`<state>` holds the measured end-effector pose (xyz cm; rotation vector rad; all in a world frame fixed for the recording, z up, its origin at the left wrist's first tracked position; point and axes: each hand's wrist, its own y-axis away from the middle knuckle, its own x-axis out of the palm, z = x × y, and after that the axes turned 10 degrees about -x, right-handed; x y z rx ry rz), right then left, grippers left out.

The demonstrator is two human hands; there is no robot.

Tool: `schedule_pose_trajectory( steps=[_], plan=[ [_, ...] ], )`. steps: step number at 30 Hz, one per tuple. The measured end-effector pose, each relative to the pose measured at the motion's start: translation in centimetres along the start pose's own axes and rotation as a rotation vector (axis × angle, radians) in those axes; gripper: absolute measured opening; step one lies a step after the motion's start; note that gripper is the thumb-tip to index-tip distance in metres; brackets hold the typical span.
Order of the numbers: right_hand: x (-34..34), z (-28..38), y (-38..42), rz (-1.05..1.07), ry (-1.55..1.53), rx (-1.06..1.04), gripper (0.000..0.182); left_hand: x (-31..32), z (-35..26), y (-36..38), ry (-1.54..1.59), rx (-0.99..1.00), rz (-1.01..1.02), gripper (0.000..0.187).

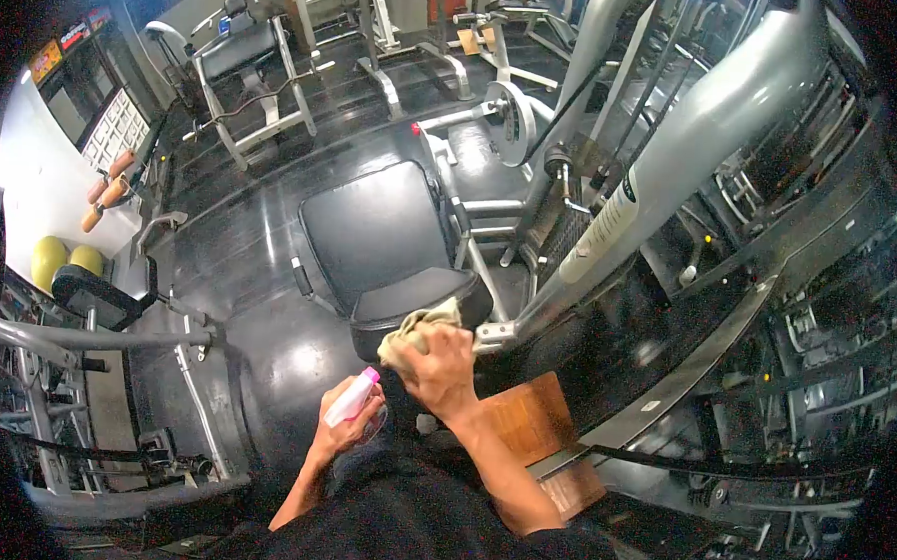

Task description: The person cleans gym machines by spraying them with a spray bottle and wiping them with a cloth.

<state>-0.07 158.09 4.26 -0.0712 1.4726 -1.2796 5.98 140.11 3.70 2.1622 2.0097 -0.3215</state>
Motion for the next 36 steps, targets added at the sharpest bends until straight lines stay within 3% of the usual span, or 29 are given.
schedule_pose_trajectory(
  steps=[3,7,10,11,13,15,17,19,25,29,31,33,36],
  plan=[
    [1.0,-1.9,0.8,-0.064,0.123,0.068,0.034,-0.1,-0.6,-0.3,-0.025,0.036,0.004,0.012],
    [0.7,-4.6,-0.6,-0.237,0.002,0.521,0.027,-0.9,-0.3,0.4,0.017,-0.007,-0.044,0.012],
    [1.7,-5.8,-1.3,-0.258,0.061,0.614,0.035,-1.7,0.4,1.4,0.018,-0.068,-0.083,0.012],
    [1.7,-4.6,-1.4,-0.192,0.14,0.596,0.031,-1.9,0.6,1.6,0.018,-0.068,-0.089,0.012],
    [0.9,-2.0,-2.1,-0.095,0.208,0.355,0.024,-2.0,0.9,1.5,0.065,-0.077,-0.096,0.012],
    [0.5,0.9,-2.0,0.126,0.137,0.196,0.024,-2.0,0.0,1.3,0.051,-0.117,-0.074,0.011],
    [1.5,1.9,-1.3,0.121,0.142,-0.012,0.026,-2.0,-0.4,1.0,0.033,-0.158,-0.051,0.011],
    [1.4,0.8,-1.1,0.07,0.145,-0.025,0.027,-1.8,-0.3,0.6,-0.031,0.06,-0.105,0.01],
    [-0.4,-3.7,-2.2,-0.058,0.075,0.521,0.027,-2.4,0.0,1.8,0.044,-0.028,-0.123,0.009],
    [-2.5,-4.4,-3.0,0.005,-0.161,0.657,0.031,-2.6,0.9,2.5,0.055,-0.02,-0.118,0.01],
    [-3.1,-3.9,-3.3,-0.317,-0.649,0.698,0.035,-2.7,0.7,2.6,0.068,-0.026,-0.106,0.01],
    [-3.3,-3.5,-3.5,-0.432,-0.763,0.729,0.031,-2.6,0.7,3.0,0.083,-0.04,-0.092,0.009],
    [-3.0,-4.0,-3.2,-0.19,-0.483,0.77,0.032,-2.6,0.6,2.9,0.103,-0.039,-0.085,0.008]
  ],
)
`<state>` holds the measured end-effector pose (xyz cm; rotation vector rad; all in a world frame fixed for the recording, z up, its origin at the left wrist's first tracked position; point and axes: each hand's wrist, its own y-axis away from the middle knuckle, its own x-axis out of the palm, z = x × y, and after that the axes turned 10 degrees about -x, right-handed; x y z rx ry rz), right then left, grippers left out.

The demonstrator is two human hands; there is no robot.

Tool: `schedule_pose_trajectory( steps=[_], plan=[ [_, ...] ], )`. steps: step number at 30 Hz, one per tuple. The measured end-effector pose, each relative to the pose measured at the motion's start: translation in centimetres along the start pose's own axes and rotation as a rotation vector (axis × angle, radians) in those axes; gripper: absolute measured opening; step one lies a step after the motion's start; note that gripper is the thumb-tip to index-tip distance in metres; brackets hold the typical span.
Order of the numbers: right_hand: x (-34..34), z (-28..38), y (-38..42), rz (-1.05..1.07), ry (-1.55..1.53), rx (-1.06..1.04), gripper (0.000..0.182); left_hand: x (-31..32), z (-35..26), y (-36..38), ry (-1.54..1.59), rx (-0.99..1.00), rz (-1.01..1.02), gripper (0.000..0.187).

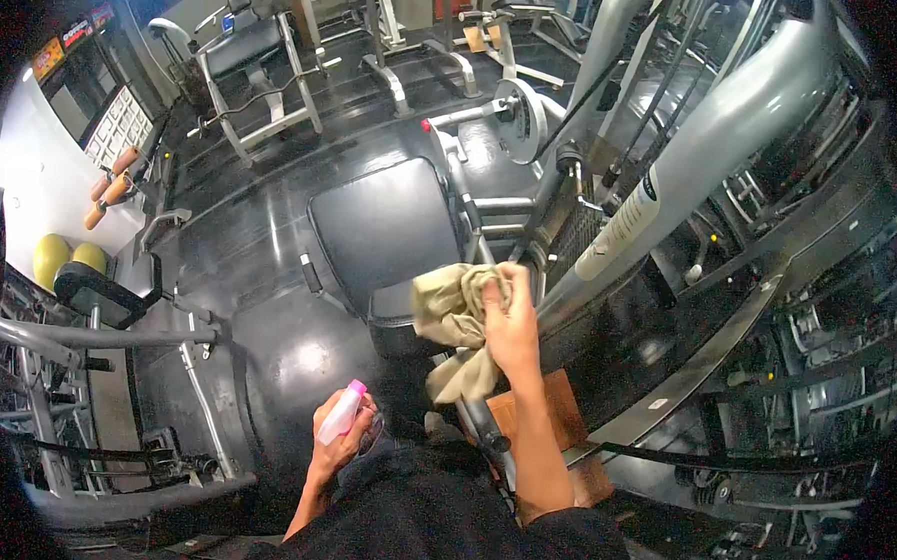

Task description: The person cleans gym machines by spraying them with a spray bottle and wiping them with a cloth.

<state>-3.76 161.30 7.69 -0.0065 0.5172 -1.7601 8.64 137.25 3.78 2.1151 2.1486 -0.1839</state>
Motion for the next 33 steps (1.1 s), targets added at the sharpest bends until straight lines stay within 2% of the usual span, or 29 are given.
schedule_pose_trajectory(
  steps=[1,2,5,7,9,11,15,17,18,21,24,25,27,29,30,33],
  plan=[
    [0.3,-1.4,0.0,0.065,0.154,0.025,0.032,0.0,-0.2,0.0,0.007,-0.002,0.008,0.008],
    [0.7,-2.3,0.5,0.054,0.428,-0.114,0.032,0.0,-0.3,0.0,0.013,-0.005,0.014,0.008],
    [1.8,-1.5,1.5,-0.144,0.529,-0.222,0.035,-0.2,0.2,0.1,-0.008,0.004,0.03,0.008],
    [3.0,-2.7,2.3,-0.168,0.397,-0.431,0.037,-0.2,0.3,0.1,-0.003,-0.009,0.03,0.008],
    [3.5,-2.0,3.1,-0.011,0.624,-0.554,0.046,-0.1,0.3,0.1,0.002,-0.02,0.032,0.008],
    [3.4,-0.4,3.8,0.041,0.642,-0.558,0.044,0.1,0.2,0.0,-0.036,-0.041,0.034,0.008],
    [1.0,-3.0,2.5,0.137,0.508,-0.618,0.032,0.3,1.0,-0.3,-0.039,-0.024,0.077,0.009],
    [0.4,-4.7,1.2,0.071,0.453,-0.43,0.028,0.3,1.1,-0.3,-0.021,-0.037,0.084,0.009],
    [0.4,-5.3,0.3,0.012,0.306,-0.282,0.025,0.3,1.2,-0.3,-0.004,-0.05,0.086,0.009],
    [0.8,-6.7,0.0,-0.084,0.239,-0.215,0.022,0.3,1.5,-0.2,0.015,-0.046,0.057,0.009],
    [1.4,-4.2,1.8,-0.075,0.446,-0.55,0.022,0.3,0.7,-0.4,-0.003,-0.064,0.065,0.008],
    [1.7,-4.0,2.8,-0.042,0.461,-0.563,0.025,0.6,0.8,-0.5,0.001,-0.063,0.065,0.008],
    [1.7,-3.5,3.6,0.092,0.395,-0.807,0.028,0.9,1.0,-0.8,0.036,-0.085,0.082,0.008],
    [1.2,-3.3,3.9,0.183,0.483,-0.89,0.031,1.1,0.4,-1.1,0.003,-0.063,0.091,0.008],
    [1.0,-3.9,3.1,0.136,0.489,-0.932,0.032,1.2,0.1,-1.3,-0.03,-0.042,0.097,0.008],
    [0.2,-5.1,1.5,0.041,0.407,-0.596,0.027,1.4,0.1,-1.5,-0.032,-0.02,0.087,0.008]
  ],
)
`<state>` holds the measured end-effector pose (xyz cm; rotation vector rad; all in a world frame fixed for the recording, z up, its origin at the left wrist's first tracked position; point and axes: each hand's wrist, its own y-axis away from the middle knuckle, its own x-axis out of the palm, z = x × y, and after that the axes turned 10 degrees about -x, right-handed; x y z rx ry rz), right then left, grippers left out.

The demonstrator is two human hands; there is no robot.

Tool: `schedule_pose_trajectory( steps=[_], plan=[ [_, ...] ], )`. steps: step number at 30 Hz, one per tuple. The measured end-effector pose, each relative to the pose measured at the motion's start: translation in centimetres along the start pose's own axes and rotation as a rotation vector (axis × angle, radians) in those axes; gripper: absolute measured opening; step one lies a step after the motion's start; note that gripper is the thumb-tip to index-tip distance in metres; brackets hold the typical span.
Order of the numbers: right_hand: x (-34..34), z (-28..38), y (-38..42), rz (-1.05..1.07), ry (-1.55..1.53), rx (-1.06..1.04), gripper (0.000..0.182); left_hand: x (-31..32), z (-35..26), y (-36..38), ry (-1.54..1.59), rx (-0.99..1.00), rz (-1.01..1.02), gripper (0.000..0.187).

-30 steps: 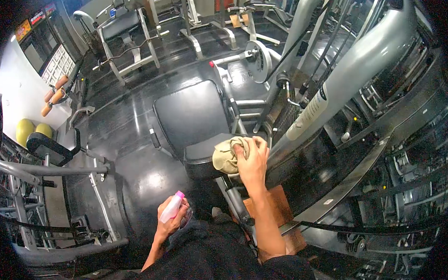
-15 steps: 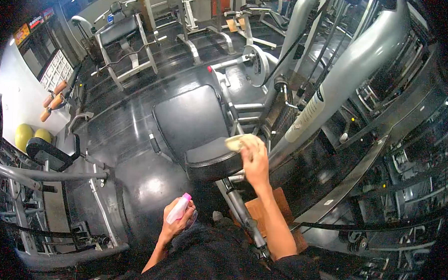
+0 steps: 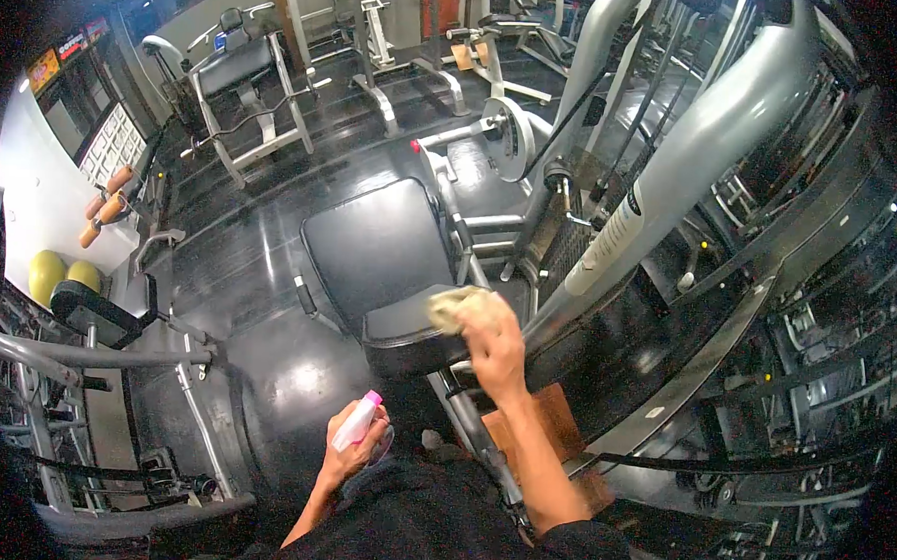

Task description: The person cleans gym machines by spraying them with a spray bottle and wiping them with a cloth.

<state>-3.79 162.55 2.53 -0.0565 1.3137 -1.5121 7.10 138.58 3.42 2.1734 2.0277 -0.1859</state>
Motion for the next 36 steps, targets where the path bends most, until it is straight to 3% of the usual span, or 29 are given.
schedule_pose_trajectory(
  steps=[2,8,12,18,22,26,28,29,31,34,36],
  plan=[
    [0.9,-2.7,-0.1,-0.062,-0.257,0.347,0.026,0.1,0.4,0.1,0.047,-0.035,-0.001,0.008],
    [2.6,-8.1,0.4,-0.017,-0.515,0.537,0.026,0.9,0.8,0.3,0.07,-0.044,-0.003,0.008],
    [0.9,-2.3,0.1,-0.156,-0.252,0.214,0.025,1.1,0.4,0.4,0.086,-0.049,-0.027,0.009],
    [0.8,4.7,-0.6,0.159,-0.041,-0.382,0.034,0.5,2.0,1.2,0.241,-0.102,-0.175,0.011],
    [2.7,7.1,-1.8,0.268,-0.06,-0.448,0.029,-0.8,1.7,1.9,0.364,-0.068,-0.313,0.011],
    [6.6,8.3,-1.9,0.525,0.084,-0.728,0.029,-1.7,1.8,2.6,0.316,-0.035,-0.368,0.009],
    [10.4,8.8,-0.3,0.713,0.344,-0.861,0.036,-2.0,1.8,2.9,0.319,-0.025,-0.389,0.009],
    [11.7,9.5,0.0,0.708,0.339,-0.862,0.036,-1.9,1.6,3.1,0.314,-0.024,-0.393,0.009],
    [13.8,10.5,0.5,0.869,0.673,-0.911,0.033,-1.6,1.1,3.6,0.37,-0.044,-0.439,0.01],
    [15.5,10.2,1.9,0.736,0.847,-0.948,0.035,-1.5,1.4,4.2,0.367,-0.056,-0.445,0.01],
    [15.3,10.4,1.7,0.84,0.786,-0.918,0.034,-1.4,1.8,4.4,0.354,-0.044,-0.432,0.01]
  ],
)
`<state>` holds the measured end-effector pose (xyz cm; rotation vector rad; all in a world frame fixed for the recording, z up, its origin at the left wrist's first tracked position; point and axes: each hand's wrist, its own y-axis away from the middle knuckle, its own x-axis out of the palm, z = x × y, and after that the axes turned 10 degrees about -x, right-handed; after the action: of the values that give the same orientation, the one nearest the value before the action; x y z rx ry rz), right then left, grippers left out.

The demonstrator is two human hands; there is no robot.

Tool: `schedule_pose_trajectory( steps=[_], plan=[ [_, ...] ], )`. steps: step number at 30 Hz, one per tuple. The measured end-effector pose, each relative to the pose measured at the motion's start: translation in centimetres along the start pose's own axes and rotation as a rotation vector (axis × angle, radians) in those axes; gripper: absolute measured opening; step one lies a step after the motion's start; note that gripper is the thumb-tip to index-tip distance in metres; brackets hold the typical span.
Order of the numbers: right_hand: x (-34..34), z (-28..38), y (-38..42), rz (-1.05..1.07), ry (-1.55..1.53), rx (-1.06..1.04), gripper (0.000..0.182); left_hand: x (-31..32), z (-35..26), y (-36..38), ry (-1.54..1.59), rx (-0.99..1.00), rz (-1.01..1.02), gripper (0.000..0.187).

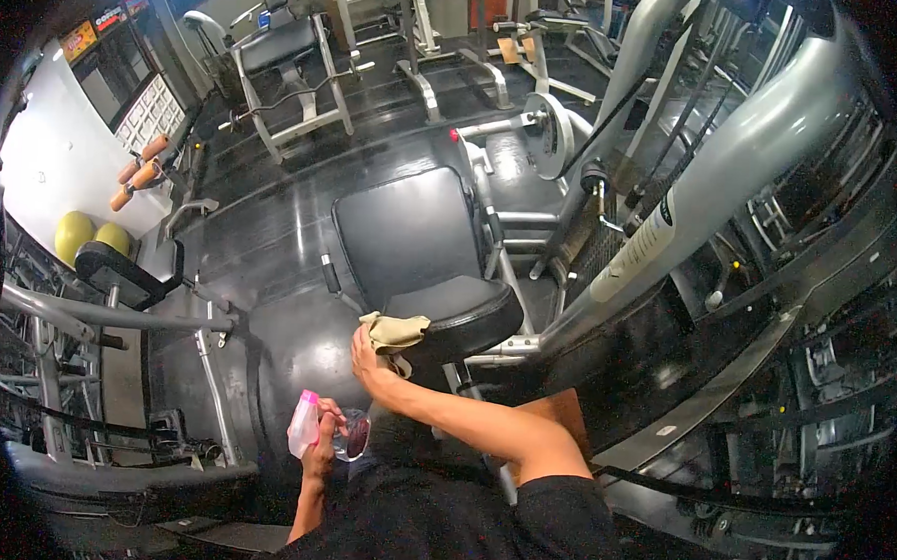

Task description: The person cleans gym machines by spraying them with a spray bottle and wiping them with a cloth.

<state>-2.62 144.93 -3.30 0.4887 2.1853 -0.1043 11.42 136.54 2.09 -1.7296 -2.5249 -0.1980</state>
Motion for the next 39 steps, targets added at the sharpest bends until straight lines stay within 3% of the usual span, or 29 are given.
schedule_pose_trajectory(
  steps=[2,4,7,12,16,17,19,20,22,28,30,31,34,35,39],
  plan=[
    [-1.1,-1.1,1.5,-0.003,-0.13,-0.117,0.034,0.2,0.1,0.1,-0.009,0.015,0.022,0.009],
    [-1.7,-1.3,3.1,-0.021,-0.156,-0.097,0.033,0.5,-0.2,0.0,-0.026,0.022,0.054,0.009],
    [-3.2,-3.0,7.0,-0.269,-0.381,-0.042,0.031,0.6,-0.3,-0.2,-0.064,0.046,0.091,0.009],
    [-2.8,-7.0,13.1,-0.631,-0.511,0.26,0.031,1.9,-0.4,-0.8,-0.085,0.058,0.156,0.008],
    [-0.7,-9.3,16.1,-0.756,-0.739,0.677,0.04,3.1,0.1,-1.3,-0.077,0.054,0.226,0.01],
    [-0.1,-9.1,16.3,-0.753,-0.737,0.683,0.04,3.2,0.3,-1.3,-0.101,0.05,0.239,0.01],
    [1.5,-8.7,16.4,-0.906,-0.893,0.935,0.036,3.8,0.2,-1.5,-0.104,0.027,0.258,0.009],
    [2.1,-8.6,16.3,-0.909,-0.893,0.939,0.036,4.0,-0.2,-1.5,-0.107,0.028,0.26,0.009],
    [2.8,-9.0,16.0,-0.958,-1.004,1.154,0.03,4.2,-0.7,-1.7,-0.214,0.078,0.293,0.009],
    [8.8,-11.0,17.0,-0.895,-1.213,1.203,0.028,4.5,-0.8,-1.9,-0.218,0.06,0.33,0.009],
    [12.9,-11.6,17.4,-0.775,-1.466,1.129,0.031,4.7,-0.7,-2.1,-0.245,0.073,0.339,0.01],
    [15.2,-11.9,17.7,-0.646,-1.748,1.081,0.037,4.8,-0.6,-2.2,-0.258,0.097,0.343,0.011],
    [19.6,-11.5,16.7,-0.608,-1.946,0.958,0.039,5.1,-0.7,-2.3,-0.277,0.136,0.353,0.011],
    [20.0,-11.4,16.4,-0.548,-1.975,1.006,0.04,5.2,-0.7,-2.3,-0.284,0.152,0.358,0.011],
    [22.3,-9.7,16.3,-0.661,-2.218,1.084,0.039,5.0,-0.7,-2.1,-0.248,0.15,0.349,0.01]
  ],
)
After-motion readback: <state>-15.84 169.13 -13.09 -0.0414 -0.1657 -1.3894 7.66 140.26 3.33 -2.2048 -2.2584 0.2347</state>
